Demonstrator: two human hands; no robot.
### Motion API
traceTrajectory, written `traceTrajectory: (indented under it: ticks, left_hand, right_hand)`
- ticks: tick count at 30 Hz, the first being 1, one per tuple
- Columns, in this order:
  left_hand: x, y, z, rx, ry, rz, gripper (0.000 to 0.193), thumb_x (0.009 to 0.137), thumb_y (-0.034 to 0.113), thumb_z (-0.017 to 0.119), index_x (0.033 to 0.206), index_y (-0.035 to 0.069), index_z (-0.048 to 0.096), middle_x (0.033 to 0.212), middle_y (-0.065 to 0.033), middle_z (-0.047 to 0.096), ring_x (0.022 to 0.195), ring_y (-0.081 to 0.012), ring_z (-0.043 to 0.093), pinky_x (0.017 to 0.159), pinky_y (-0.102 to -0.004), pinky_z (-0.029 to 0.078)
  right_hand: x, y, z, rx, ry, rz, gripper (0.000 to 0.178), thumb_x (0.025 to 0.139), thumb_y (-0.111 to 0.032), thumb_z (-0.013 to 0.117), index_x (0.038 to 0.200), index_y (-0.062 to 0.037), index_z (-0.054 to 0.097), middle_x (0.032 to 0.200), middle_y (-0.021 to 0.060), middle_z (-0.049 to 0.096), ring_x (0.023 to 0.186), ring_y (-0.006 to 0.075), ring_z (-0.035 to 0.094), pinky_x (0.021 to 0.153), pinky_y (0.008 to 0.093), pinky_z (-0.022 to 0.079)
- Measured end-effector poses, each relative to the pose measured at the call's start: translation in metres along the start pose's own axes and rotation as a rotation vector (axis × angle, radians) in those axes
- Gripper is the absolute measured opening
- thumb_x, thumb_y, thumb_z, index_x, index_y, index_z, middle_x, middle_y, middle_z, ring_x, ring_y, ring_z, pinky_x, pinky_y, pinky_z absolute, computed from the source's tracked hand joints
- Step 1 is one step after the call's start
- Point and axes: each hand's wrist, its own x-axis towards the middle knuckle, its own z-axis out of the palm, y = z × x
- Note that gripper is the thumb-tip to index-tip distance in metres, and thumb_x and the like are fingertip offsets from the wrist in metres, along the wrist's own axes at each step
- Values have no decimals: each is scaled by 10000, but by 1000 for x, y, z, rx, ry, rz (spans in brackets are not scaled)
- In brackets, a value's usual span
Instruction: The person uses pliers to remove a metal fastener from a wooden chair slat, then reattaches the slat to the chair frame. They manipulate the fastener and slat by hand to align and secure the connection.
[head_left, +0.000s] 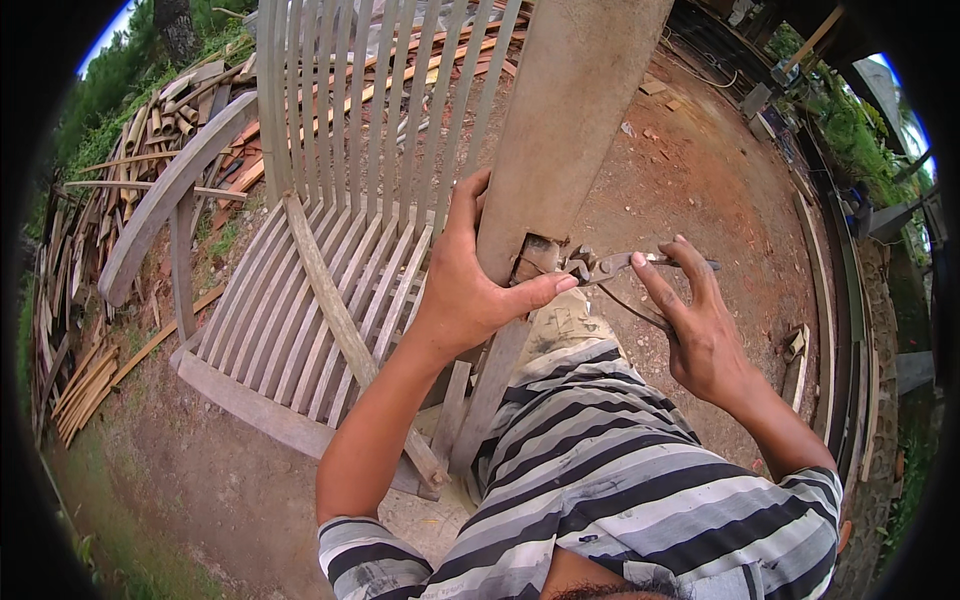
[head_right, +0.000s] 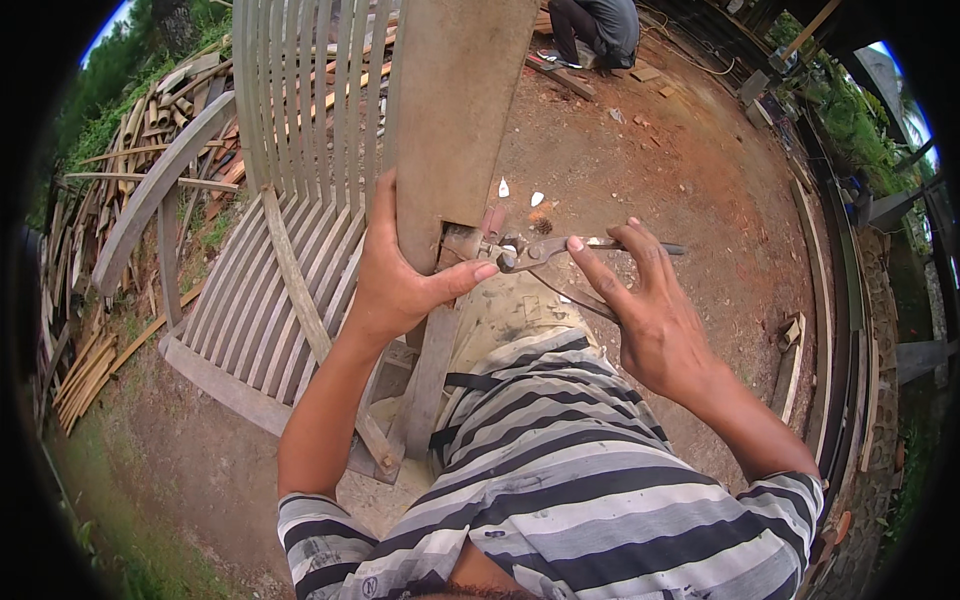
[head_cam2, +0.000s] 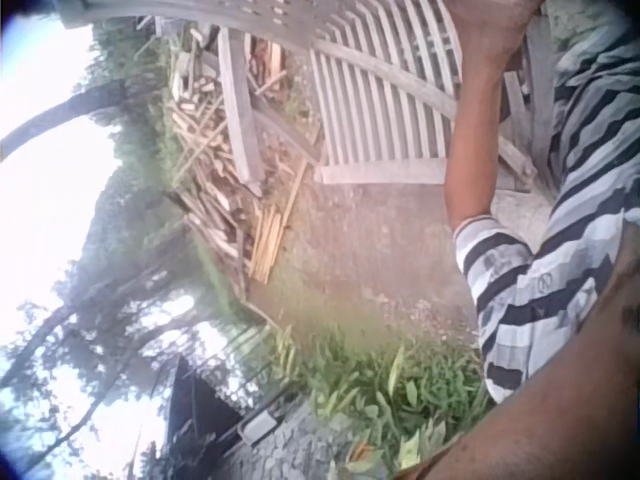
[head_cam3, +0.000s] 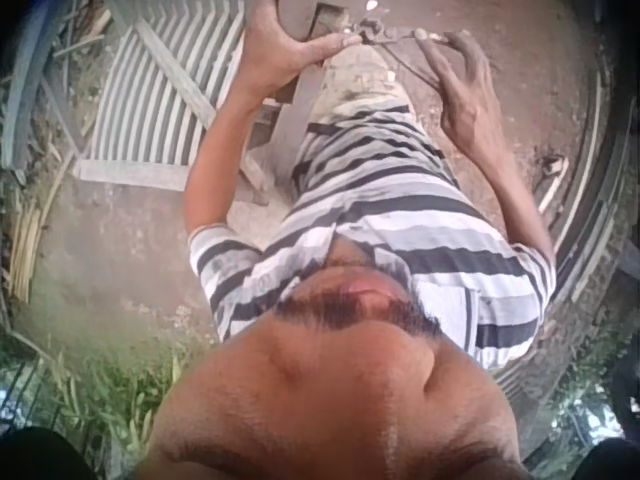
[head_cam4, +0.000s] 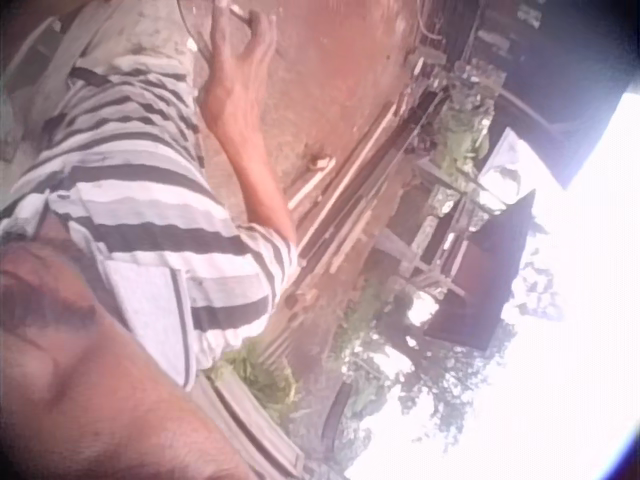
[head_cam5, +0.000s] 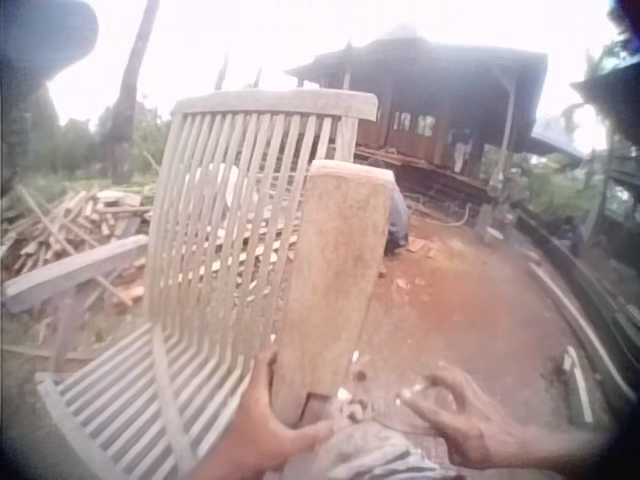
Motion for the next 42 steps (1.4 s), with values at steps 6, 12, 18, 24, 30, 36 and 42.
traceTrajectory:
  ticks: [6, 12, 18, 24, 30, 36, 42]
  left_hand:
    - [0, 1, 0, -27, -20, -1, 1148, 624, 336, 1011, 1494, 17, 333, 1328, -229, 588, 1244, -296, 611, 1060, -403, 482]
    - [1, -4, 2, -46, -26, 32, 1178, 608, 333, 1023, 1503, 18, 325, 1340, -221, 580, 1258, -296, 601, 1069, -401, 479]
    - [-1, -3, 1, -73, -42, -35, 1316, 616, 306, 1033, 1537, -140, 206, 1405, -239, 528, 1302, -287, 573, 1095, -377, 470]
    - [-2, -3, 3, -105, -13, -13, 1156, 617, 311, 1018, 1489, -11, 330, 1367, -194, 547, 1267, -278, 571, 1078, -386, 464]
    - [0, -4, 3, -124, -34, -9, 1115, 648, 311, 1000, 1481, -6, 329, 1346, -186, 548, 1251, -272, 575, 1071, -383, 466]
    - [0, -2, 5, -179, -47, -27, 1083, 678, 279, 977, 1484, -4, 312, 1341, -187, 548, 1247, -267, 580, 1065, -384, 474]
    - [-1, -3, 5, -178, -43, -16, 1070, 686, 254, 965, 1488, 2, 303, 1339, -185, 546, 1241, -266, 583, 1060, -386, 482]
  right_hand:
    - [4, -2, -4, -105, 102, -61, 924, 761, 103, 648, 1571, -303, 467, 1547, 214, 380, 1508, 490, 299, 1187, 569, 391]
    - [1, -3, -2, -86, 125, -35, 915, 764, 108, 640, 1575, -278, 463, 1544, 217, 385, 1507, 497, 293, 1198, 572, 374]
    - [2, -2, 2, -68, 133, -30, 915, 768, 135, 638, 1579, -242, 443, 1561, 219, 364, 1520, 502, 266, 1209, 589, 347]
    - [3, -2, 1, -41, 110, -37, 909, 789, 136, 658, 1584, -236, 418, 1582, 216, 340, 1532, 501, 245, 1216, 596, 333]
    - [2, -6, -1, -16, 103, -13, 855, 821, 121, 677, 1573, -208, 439, 1593, 215, 332, 1532, 506, 246, 1217, 603, 321]
    - [1, -6, 0, -62, 106, -9, 886, 799, 120, 660, 1577, -241, 439, 1593, 217, 330, 1537, 504, 234, 1212, 606, 332]
    - [-5, -10, 11, -82, 185, -15, 902, 755, 125, 623, 1559, -247, 456, 1589, 240, 326, 1537, 533, 206, 1194, 606, 342]
